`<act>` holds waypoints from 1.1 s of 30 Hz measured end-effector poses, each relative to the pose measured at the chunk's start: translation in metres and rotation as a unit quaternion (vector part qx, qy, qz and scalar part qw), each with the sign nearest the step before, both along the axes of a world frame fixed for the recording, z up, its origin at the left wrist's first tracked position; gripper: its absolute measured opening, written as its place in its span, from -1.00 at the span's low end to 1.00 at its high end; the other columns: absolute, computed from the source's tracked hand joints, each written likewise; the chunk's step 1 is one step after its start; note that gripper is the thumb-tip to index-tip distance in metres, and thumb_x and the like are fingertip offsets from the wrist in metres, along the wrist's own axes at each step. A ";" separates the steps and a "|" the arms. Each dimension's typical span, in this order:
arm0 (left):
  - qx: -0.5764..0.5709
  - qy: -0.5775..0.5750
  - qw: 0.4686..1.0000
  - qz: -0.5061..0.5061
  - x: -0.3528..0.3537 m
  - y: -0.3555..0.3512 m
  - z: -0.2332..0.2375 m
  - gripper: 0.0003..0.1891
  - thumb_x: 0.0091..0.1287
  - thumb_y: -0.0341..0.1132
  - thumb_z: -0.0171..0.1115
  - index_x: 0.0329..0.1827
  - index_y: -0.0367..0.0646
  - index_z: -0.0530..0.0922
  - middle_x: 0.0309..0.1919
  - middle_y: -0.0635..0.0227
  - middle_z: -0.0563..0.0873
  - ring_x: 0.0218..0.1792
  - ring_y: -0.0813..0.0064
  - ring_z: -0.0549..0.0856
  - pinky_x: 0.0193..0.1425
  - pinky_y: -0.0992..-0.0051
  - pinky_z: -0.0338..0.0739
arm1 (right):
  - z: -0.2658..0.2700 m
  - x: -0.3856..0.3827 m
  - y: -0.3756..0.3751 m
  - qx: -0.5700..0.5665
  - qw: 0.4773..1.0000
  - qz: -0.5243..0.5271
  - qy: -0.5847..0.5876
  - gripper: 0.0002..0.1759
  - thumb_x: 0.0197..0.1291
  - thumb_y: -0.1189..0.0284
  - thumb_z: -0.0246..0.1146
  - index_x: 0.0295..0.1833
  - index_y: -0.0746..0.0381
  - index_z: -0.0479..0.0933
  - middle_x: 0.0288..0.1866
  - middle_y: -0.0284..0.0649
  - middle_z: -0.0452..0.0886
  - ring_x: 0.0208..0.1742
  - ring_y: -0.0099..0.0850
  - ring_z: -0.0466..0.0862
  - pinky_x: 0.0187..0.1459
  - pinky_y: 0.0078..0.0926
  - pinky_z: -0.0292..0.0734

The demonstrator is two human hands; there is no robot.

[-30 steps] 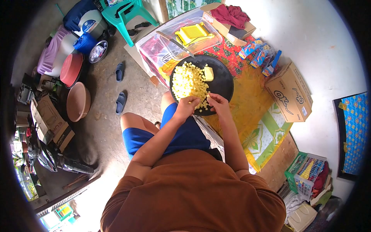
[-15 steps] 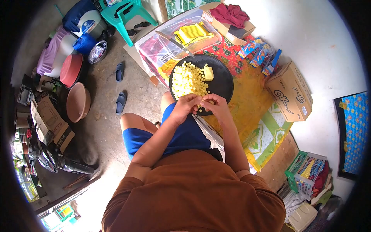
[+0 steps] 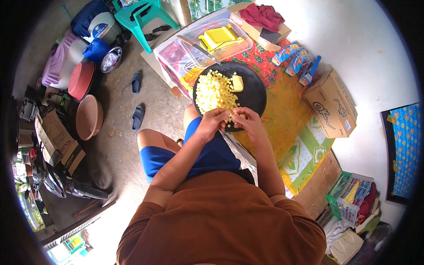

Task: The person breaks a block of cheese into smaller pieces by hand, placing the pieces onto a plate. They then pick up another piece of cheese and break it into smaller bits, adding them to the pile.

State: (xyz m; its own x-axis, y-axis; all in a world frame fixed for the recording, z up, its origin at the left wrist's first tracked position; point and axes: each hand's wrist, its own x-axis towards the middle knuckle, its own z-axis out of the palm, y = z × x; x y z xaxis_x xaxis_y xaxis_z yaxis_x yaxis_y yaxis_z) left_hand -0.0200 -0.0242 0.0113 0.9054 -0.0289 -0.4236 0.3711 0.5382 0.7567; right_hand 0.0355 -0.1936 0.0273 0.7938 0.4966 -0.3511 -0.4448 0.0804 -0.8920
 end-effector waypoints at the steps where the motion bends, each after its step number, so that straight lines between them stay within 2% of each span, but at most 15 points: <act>1: -0.012 0.003 1.000 0.000 0.000 -0.001 -0.002 -0.77 0.35 -0.18 0.27 -0.18 -0.19 0.59 -0.51 0.53 0.55 -0.56 0.72 0.49 -0.54 0.66 0.42 | -0.001 -0.001 0.002 -0.002 1.000 0.007 -0.021 -0.73 0.18 0.47 0.34 -0.01 0.24 0.55 -0.18 -0.40 0.61 -0.20 -0.61 0.59 -0.25 -0.64 0.52; 8: -0.096 0.022 0.995 0.006 -0.002 -0.002 -0.003 -0.82 0.36 -0.19 0.24 -0.23 -0.12 0.57 -0.51 0.53 0.54 -0.56 0.70 0.49 -0.50 0.63 0.41 | -0.004 0.000 0.004 -0.023 0.999 0.013 -0.019 -0.75 0.18 0.50 0.33 -0.03 0.27 0.53 -0.16 -0.34 0.60 -0.23 -0.61 0.60 -0.24 -0.65 0.52; 11: -0.104 0.024 0.994 0.000 -0.001 -0.001 -0.006 -0.81 0.37 -0.18 0.22 -0.20 -0.13 0.57 -0.48 0.53 0.56 -0.53 0.67 0.51 -0.46 0.58 0.43 | -0.004 0.000 0.005 -0.002 1.000 -0.015 0.003 -0.74 0.15 0.50 0.36 -0.04 0.27 0.56 -0.21 -0.36 0.61 -0.33 -0.62 0.59 -0.29 -0.68 0.52; 14: -0.021 0.025 0.999 -0.001 0.001 -0.005 -0.004 -0.81 0.36 -0.25 0.22 -0.12 -0.18 0.57 -0.46 0.51 0.57 -0.54 0.69 0.51 -0.49 0.61 0.45 | -0.012 0.003 0.002 -0.012 0.999 -0.035 0.003 -0.75 0.15 0.54 0.33 -0.04 0.28 0.56 -0.21 -0.36 0.60 -0.30 -0.61 0.60 -0.28 -0.68 0.55; 17: 0.055 0.011 0.998 -0.002 0.001 -0.007 -0.016 -0.77 0.34 -0.34 0.21 -0.01 -0.25 0.55 -0.45 0.49 0.59 -0.57 0.69 0.51 -0.53 0.64 0.48 | -0.022 0.006 -0.002 -0.071 0.996 -0.033 -0.035 -0.77 0.17 0.58 0.25 -0.03 0.27 0.54 -0.16 -0.36 0.58 -0.21 -0.61 0.59 -0.22 -0.66 0.57; 20: 0.082 0.017 0.996 -0.005 0.001 -0.008 -0.021 -0.73 0.31 -0.39 0.21 0.04 -0.29 0.55 -0.44 0.46 0.60 -0.59 0.69 0.51 -0.55 0.64 0.49 | -0.036 0.009 -0.006 -0.108 0.992 -0.040 -0.051 -0.76 0.15 0.60 0.25 -0.04 0.27 0.55 -0.16 -0.36 0.57 -0.21 -0.62 0.58 -0.22 -0.66 0.57; 26: 0.080 0.034 0.996 -0.001 0.001 -0.007 -0.022 -0.66 0.30 -0.41 0.20 0.12 -0.34 0.53 -0.45 0.43 0.61 -0.63 0.69 0.49 -0.58 0.62 0.48 | -0.041 0.011 -0.006 -0.139 0.987 -0.047 -0.063 -0.76 0.05 0.58 0.32 -0.10 0.27 0.57 -0.28 -0.39 0.59 -0.33 -0.63 0.57 -0.36 -0.67 0.54; 33: 0.077 0.009 0.997 0.004 0.001 -0.003 -0.016 -0.64 0.33 -0.38 0.16 0.15 -0.35 0.50 -0.48 0.45 0.58 -0.65 0.69 0.48 -0.61 0.63 0.44 | -0.041 0.013 -0.004 -0.139 0.987 -0.056 -0.061 -0.76 0.11 0.48 0.36 -0.09 0.28 0.59 -0.29 -0.39 0.60 -0.35 -0.63 0.57 -0.37 -0.67 0.53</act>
